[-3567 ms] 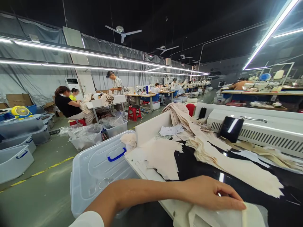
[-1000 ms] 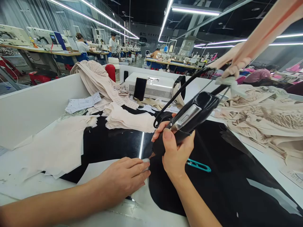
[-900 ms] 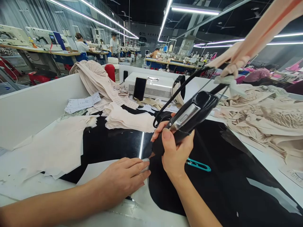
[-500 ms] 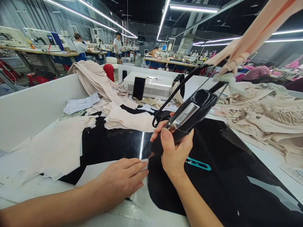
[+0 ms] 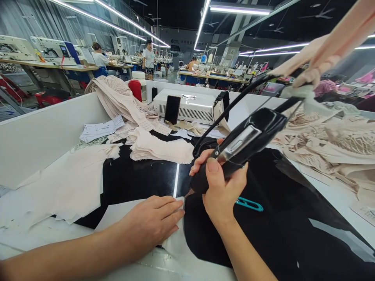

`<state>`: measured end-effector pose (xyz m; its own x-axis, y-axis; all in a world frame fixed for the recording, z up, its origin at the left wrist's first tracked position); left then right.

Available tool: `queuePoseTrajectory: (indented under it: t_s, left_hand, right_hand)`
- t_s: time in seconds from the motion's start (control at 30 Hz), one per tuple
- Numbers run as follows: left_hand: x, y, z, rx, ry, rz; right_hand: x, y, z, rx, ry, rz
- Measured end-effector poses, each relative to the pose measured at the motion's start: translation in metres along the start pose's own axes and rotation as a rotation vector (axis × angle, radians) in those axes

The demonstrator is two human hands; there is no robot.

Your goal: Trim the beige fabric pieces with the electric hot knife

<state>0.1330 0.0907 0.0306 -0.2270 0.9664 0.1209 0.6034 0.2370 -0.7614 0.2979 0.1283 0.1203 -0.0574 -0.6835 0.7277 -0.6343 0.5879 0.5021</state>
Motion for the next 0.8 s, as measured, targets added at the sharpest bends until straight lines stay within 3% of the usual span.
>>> queuePoseTrajectory:
  t_s: [0.8]
  left_hand:
    - [-0.0032, 0.0033, -0.0017, -0.001, 0.060, -0.019]
  right_hand:
    - [-0.0050, 0.0009, 0.0067, 0.017, -0.027, 0.008]
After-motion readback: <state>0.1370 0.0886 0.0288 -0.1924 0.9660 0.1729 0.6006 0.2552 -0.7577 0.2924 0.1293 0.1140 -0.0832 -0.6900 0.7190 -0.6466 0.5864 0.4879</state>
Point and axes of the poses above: each hand's wrist, its own z-axis away from the middle knuckle, its own y-axis out of the palm, x = y × z, the point moved 10 cm from there along -z, towards the middle knuckle, and after that the axes turned 14 degrees about -x, right-handed, at the moved point
